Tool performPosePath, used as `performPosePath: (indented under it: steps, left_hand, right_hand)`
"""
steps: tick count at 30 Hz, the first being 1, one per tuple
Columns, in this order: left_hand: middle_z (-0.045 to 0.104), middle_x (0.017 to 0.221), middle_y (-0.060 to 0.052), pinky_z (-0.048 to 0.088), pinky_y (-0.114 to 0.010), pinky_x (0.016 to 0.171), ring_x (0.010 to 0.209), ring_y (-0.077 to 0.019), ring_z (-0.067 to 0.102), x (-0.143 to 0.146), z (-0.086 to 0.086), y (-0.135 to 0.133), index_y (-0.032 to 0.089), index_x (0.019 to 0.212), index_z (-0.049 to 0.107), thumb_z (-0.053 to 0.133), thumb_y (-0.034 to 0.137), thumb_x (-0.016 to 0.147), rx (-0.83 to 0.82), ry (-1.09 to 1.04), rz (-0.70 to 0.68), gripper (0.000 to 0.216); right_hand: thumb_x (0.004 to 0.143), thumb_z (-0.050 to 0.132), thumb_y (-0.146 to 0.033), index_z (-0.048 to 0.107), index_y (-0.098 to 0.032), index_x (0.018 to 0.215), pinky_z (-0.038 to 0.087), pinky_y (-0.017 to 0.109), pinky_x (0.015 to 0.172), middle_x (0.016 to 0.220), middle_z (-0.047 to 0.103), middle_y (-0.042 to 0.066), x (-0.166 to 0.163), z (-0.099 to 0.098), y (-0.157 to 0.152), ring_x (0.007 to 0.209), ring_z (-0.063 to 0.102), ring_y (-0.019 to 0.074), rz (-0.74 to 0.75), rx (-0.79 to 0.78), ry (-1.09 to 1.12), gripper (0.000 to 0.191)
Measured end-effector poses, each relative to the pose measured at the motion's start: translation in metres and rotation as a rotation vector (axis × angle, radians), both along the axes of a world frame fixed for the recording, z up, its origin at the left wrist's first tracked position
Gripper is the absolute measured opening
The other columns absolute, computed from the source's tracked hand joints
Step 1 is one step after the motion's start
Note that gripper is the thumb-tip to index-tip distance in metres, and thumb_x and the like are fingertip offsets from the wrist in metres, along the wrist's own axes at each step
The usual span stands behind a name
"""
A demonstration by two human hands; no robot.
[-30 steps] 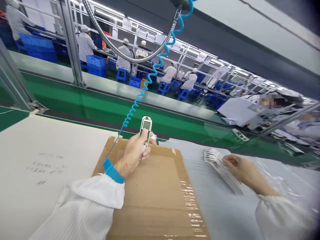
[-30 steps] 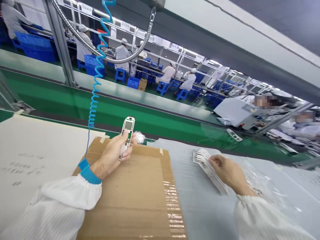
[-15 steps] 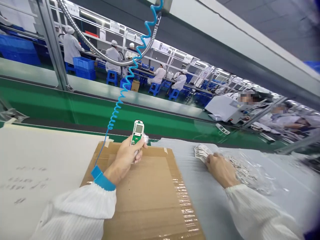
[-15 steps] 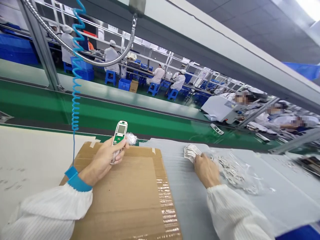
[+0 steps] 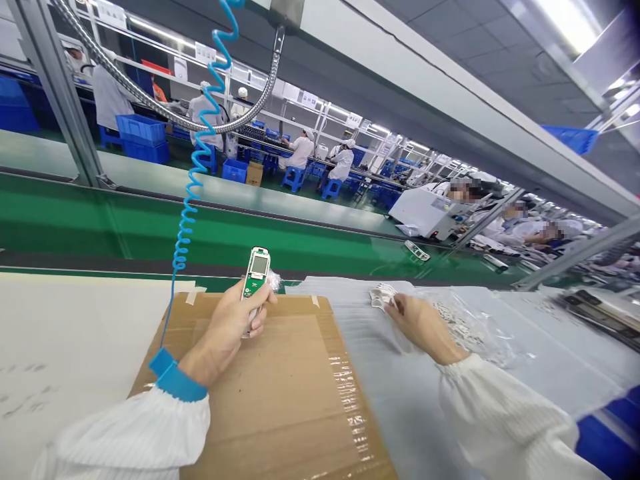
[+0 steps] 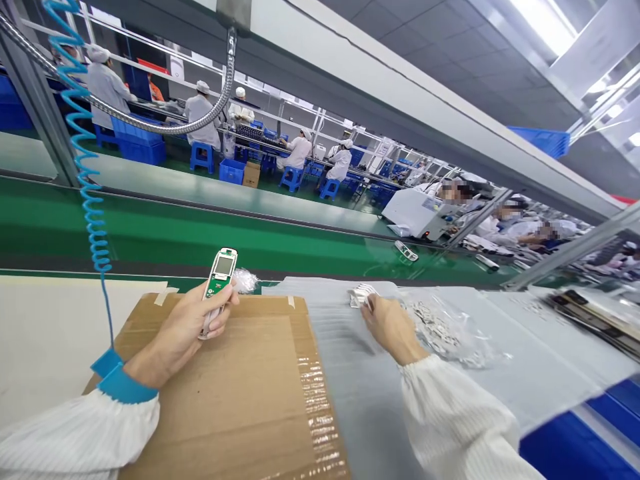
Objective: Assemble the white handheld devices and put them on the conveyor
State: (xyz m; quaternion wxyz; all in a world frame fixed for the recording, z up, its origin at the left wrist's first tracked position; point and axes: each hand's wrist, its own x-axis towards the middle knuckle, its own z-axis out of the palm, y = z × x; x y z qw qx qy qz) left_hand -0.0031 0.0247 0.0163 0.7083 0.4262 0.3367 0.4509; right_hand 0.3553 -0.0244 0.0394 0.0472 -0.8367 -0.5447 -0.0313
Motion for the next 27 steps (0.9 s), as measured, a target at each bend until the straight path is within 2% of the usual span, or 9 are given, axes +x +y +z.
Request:
performPosePath:
  steps: [4, 7, 11, 13, 15, 18, 22, 24, 27]
  left_hand:
    - [0.052, 0.066, 0.004, 0.025, -0.018, 0.040, 0.045, -0.0040, 0.033, 0.003, 0.001, -0.006, 0.017, 0.089, 0.059, 0.075, 0.056, 0.080, 0.007, 0.105, -0.002, 0.044]
    - [0.042, 0.053, 0.008, 0.025, -0.019, 0.042, 0.045, -0.0073, 0.033, 0.005, 0.000, -0.007, 0.018, 0.096, 0.062, 0.075, 0.062, 0.077, 0.053, 0.223, 0.015, 0.051]
    - [0.067, 0.077, -0.002, 0.037, -0.021, 0.052, 0.065, -0.0141, 0.055, 0.005, -0.001, -0.003, 0.018, 0.105, 0.069, 0.083, 0.060, 0.068, 0.175, 0.390, 0.121, 0.057]
    - [0.070, 0.085, -0.004, 0.038, -0.022, 0.055, 0.072, -0.0165, 0.057, 0.004, -0.001, -0.001, 0.018, 0.100, 0.071, 0.084, 0.060, 0.066, 0.143, 0.474, 0.175, 0.055]
    - [0.063, 0.072, -0.001, 0.031, -0.021, 0.049, 0.060, -0.0129, 0.049, 0.001, -0.001, 0.000, 0.019, 0.094, 0.070, 0.082, 0.061, 0.068, 0.029, 0.491, 0.167, 0.051]
    - [0.045, 0.056, 0.005, 0.018, -0.021, 0.043, 0.046, -0.0075, 0.029, -0.003, -0.004, 0.001, 0.019, 0.082, 0.064, 0.080, 0.062, 0.070, -0.137, 0.415, 0.087, 0.048]
    - [0.038, 0.054, 0.007, 0.015, -0.019, 0.042, 0.045, -0.0060, 0.024, -0.007, -0.009, 0.002, 0.019, 0.075, 0.060, 0.082, 0.059, 0.070, -0.175, 0.345, -0.017, 0.046]
    - [0.045, 0.055, 0.005, 0.021, -0.019, 0.041, 0.045, -0.0074, 0.032, -0.007, -0.008, 0.003, 0.020, 0.080, 0.064, 0.082, 0.057, 0.071, -0.182, 0.366, -0.039, 0.042]
    - [0.068, 0.075, -0.003, 0.045, -0.024, 0.051, 0.064, -0.0190, 0.062, -0.007, -0.006, 0.002, 0.024, 0.099, 0.072, 0.086, 0.049, 0.068, -0.212, 0.423, -0.017, 0.042]
  right_hand:
    - [0.092, 0.057, -0.037, 0.062, -0.025, 0.102, 0.055, 0.035, 0.077, 0.103, 0.077, 0.007, -0.054, 0.016, 0.014, 0.091, 0.073, 0.0237, 0.227, 0.140, 0.397, 0.016]
    - [0.078, 0.077, -0.035, 0.059, -0.026, 0.113, 0.057, 0.044, 0.087, 0.111, 0.078, 0.008, -0.118, 0.009, 0.025, 0.100, 0.072, 0.0260, 0.426, 0.351, 1.260, 0.040]
    - [0.072, 0.086, -0.037, 0.056, -0.028, 0.118, 0.060, 0.043, 0.086, 0.112, 0.077, 0.004, -0.195, -0.018, 0.039, 0.095, 0.072, 0.0234, 0.392, 0.444, 1.730, 0.056]
    - [0.070, 0.088, -0.040, 0.055, -0.028, 0.119, 0.062, 0.044, 0.084, 0.116, 0.076, 0.005, -0.213, -0.031, 0.044, 0.095, 0.072, 0.0239, 0.357, 0.453, 1.848, 0.060]
    - [0.073, 0.086, -0.045, 0.055, -0.028, 0.119, 0.061, 0.046, 0.088, 0.121, 0.074, 0.005, -0.216, -0.039, 0.046, 0.100, 0.072, 0.0247, 0.409, 0.416, 1.912, 0.058]
    - [0.080, 0.080, -0.054, 0.056, -0.028, 0.122, 0.054, 0.050, 0.101, 0.129, 0.071, 0.007, -0.204, -0.045, 0.046, 0.111, 0.070, 0.0256, 0.588, 0.295, 1.961, 0.054]
    - [0.075, 0.081, -0.062, 0.059, -0.028, 0.124, 0.049, 0.048, 0.107, 0.123, 0.073, 0.007, -0.190, -0.048, 0.046, 0.115, 0.068, 0.0259, 0.674, 0.263, 1.946, 0.064]
    - [0.072, 0.081, -0.065, 0.061, -0.029, 0.124, 0.048, 0.046, 0.109, 0.122, 0.073, 0.005, -0.189, -0.049, 0.046, 0.115, 0.068, 0.0250, 0.688, 0.255, 1.941, 0.066]
    - [0.078, 0.079, -0.061, 0.063, -0.033, 0.123, 0.045, 0.044, 0.112, 0.119, 0.073, -0.002, -0.189, -0.050, 0.045, 0.116, 0.067, 0.0214, 0.731, 0.218, 1.946, 0.055]
